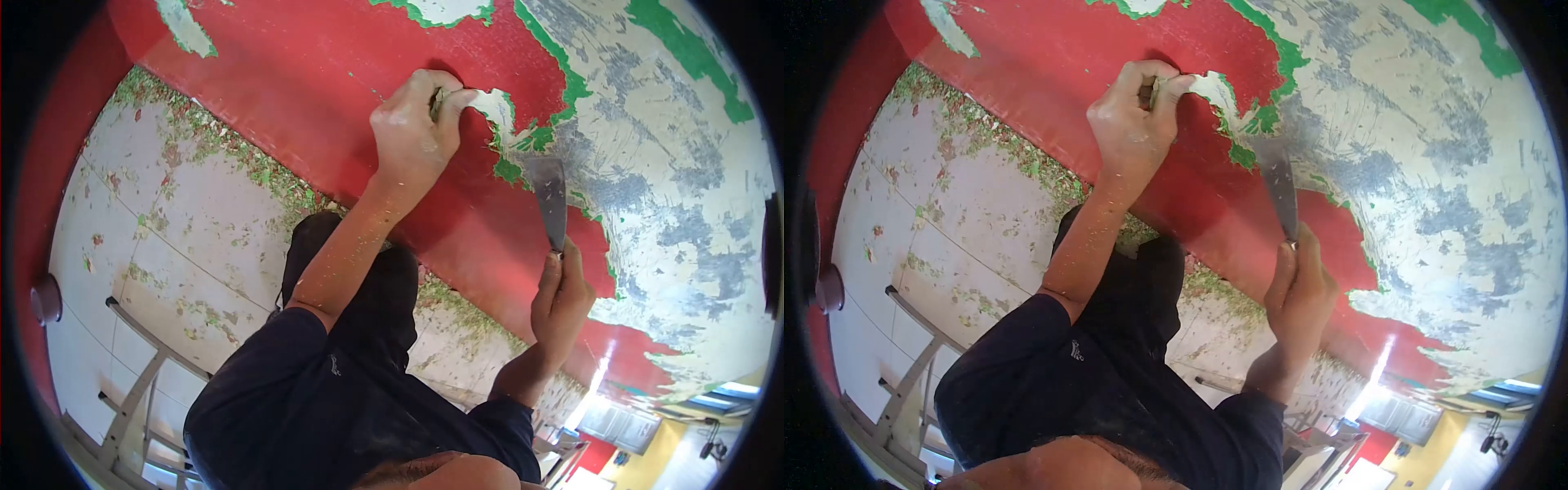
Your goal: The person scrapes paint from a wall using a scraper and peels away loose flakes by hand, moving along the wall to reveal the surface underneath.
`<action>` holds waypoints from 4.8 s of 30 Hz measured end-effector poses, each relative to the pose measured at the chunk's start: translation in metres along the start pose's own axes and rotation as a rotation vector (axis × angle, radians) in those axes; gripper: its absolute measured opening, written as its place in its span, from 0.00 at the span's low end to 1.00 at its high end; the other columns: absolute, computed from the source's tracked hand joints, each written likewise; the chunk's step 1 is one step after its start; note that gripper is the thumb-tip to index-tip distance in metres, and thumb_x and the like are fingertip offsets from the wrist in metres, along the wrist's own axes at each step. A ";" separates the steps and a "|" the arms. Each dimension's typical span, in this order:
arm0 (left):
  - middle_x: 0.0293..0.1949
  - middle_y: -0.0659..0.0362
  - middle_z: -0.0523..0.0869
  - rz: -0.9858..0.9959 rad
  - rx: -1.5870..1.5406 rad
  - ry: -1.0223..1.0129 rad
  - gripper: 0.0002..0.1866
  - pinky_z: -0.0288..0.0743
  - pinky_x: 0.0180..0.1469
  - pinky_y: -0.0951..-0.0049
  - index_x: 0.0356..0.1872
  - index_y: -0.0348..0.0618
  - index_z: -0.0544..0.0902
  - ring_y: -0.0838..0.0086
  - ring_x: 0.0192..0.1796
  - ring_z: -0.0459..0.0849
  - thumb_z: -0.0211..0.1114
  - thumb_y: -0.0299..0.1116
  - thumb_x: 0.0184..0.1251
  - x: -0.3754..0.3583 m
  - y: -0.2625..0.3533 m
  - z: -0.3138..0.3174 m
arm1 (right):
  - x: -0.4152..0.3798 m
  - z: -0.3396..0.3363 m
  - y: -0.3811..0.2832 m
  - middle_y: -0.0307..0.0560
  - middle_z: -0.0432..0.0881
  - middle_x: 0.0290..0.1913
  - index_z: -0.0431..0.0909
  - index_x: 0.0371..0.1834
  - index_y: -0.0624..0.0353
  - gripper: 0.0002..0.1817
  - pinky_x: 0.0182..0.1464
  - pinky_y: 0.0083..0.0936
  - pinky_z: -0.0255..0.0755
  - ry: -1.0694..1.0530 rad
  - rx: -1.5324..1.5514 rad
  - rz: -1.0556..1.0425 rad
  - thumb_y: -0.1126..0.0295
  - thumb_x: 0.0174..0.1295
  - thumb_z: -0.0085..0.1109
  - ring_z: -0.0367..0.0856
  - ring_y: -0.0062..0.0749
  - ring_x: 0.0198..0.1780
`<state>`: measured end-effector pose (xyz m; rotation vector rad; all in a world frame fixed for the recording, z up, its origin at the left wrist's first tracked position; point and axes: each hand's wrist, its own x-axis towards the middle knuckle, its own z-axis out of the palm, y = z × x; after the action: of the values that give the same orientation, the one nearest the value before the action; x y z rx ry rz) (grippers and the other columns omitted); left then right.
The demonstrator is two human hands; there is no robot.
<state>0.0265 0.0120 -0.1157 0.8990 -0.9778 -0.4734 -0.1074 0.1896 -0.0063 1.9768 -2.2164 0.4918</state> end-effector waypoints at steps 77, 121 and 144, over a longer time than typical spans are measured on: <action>0.36 0.61 0.79 -1.028 -2.209 -0.100 0.23 0.74 0.54 0.63 0.37 0.51 0.73 0.67 0.48 0.79 0.47 0.62 0.68 -0.057 0.040 0.045 | 0.086 0.009 -0.071 0.53 0.81 0.27 0.80 0.39 0.56 0.07 0.25 0.40 0.71 -0.190 -0.651 -0.475 0.66 0.64 0.58 0.81 0.51 0.26; 0.33 0.56 0.81 0.895 0.336 -0.257 0.05 0.75 0.35 0.65 0.30 0.42 0.80 0.64 0.34 0.78 0.66 0.20 0.56 -0.008 -0.015 0.007 | -0.119 0.055 0.142 0.57 0.80 0.28 0.80 0.43 0.62 0.11 0.31 0.39 0.73 -0.072 0.474 -0.015 0.69 0.60 0.62 0.82 0.53 0.30; 0.32 0.56 0.82 -0.102 0.042 0.367 0.09 0.76 0.37 0.74 0.36 0.37 0.83 0.74 0.31 0.81 0.71 0.30 0.59 -0.092 0.007 0.054 | -0.094 0.058 0.199 0.45 0.68 0.18 0.80 0.46 0.60 0.11 0.24 0.21 0.63 -0.136 0.530 -0.152 0.72 0.61 0.58 0.67 0.20 0.20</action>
<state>-0.0666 0.0568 -0.1426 1.0339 -0.6114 -0.3579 -0.2844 0.2768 -0.1200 2.4720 -2.1441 1.0390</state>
